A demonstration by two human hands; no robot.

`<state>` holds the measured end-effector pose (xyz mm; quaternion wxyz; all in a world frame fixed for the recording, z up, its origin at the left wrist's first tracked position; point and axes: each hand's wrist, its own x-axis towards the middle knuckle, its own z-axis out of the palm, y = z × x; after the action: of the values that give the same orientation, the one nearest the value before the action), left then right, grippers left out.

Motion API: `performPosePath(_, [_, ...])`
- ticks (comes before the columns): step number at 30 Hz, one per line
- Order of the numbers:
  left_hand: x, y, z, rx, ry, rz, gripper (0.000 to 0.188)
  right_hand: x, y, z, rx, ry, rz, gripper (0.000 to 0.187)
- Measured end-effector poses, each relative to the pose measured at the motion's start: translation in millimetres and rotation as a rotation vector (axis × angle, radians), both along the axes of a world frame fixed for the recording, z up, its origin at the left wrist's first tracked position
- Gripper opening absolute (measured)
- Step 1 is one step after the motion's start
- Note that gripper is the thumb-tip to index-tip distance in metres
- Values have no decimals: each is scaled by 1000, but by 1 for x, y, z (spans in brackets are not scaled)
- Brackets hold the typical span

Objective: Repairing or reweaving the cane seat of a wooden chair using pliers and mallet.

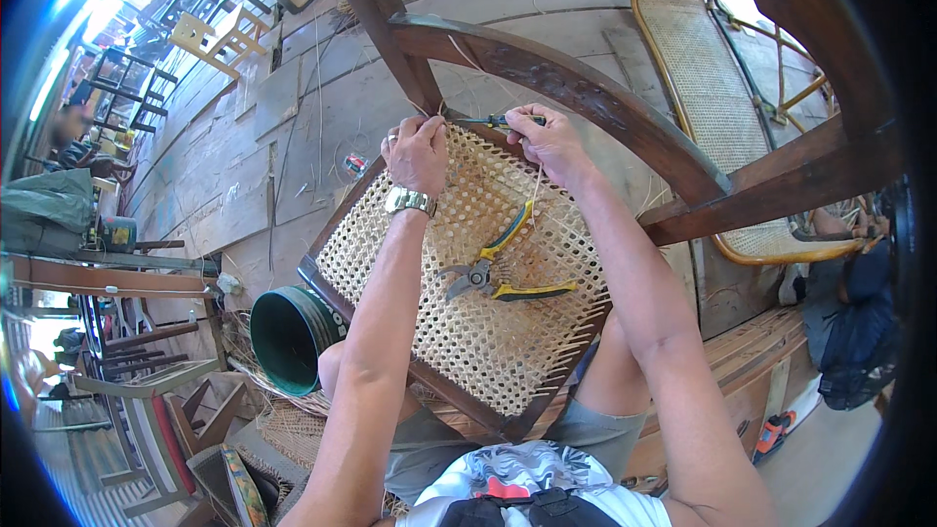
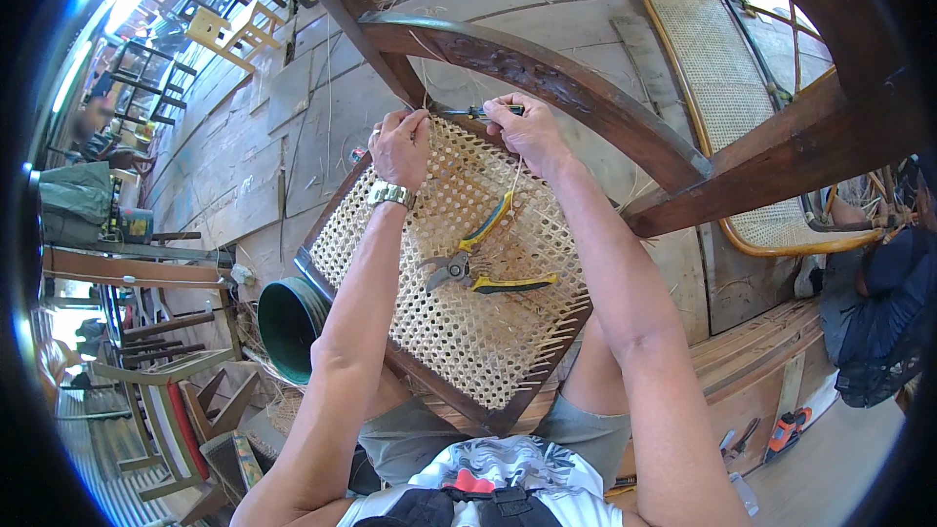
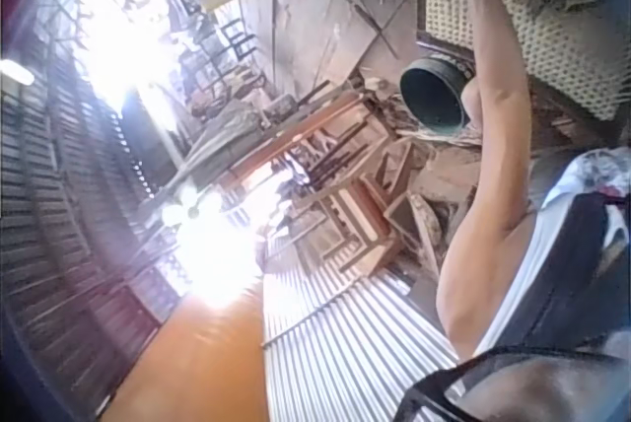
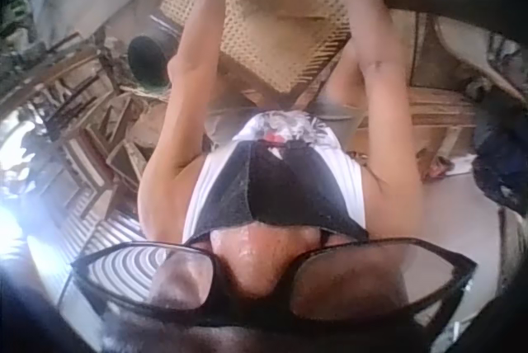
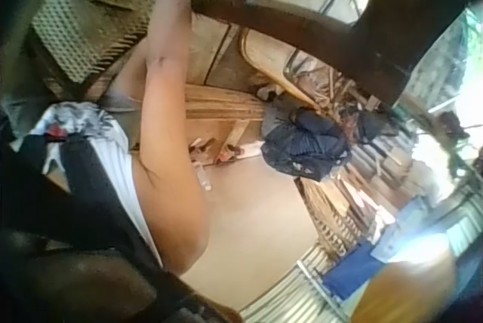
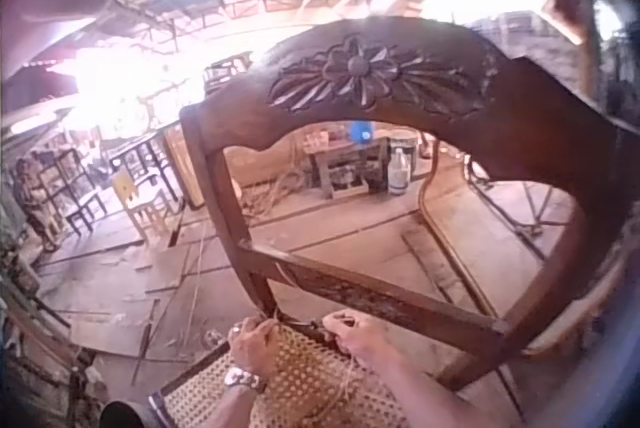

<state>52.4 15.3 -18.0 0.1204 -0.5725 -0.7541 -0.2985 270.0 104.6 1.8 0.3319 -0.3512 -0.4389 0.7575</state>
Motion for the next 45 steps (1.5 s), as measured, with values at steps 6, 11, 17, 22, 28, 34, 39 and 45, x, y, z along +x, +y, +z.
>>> performPosePath(6, [3,4,3,-79,7,39,23,3,1,-3,89,-82,56,21])
performPosePath(11, [-4,5,5,-142,-86,50,20,4,3,-7,139,-79,82,23])
performPosePath(17, [-7,7,7,-195,-236,45,21,5,4,-7,119,-59,94,23])
performPosePath(22, [2,10,10,-227,-192,116,18,4,1,-5,79,-35,75,21])
performPosePath(28, [15,21,9,-141,-300,318,22,-1,5,-15,86,-19,-121,19])
performPosePath(34, [25,45,36,-341,-533,523,31,9,5,-20,93,-59,-297,16])
performPosePath(39, [-55,62,10,-575,-683,207,44,-6,-4,-11,269,-115,-261,20])
performPosePath(45, [-38,2,-22,-82,-236,117,31,23,1,0,137,-34,-66,20])
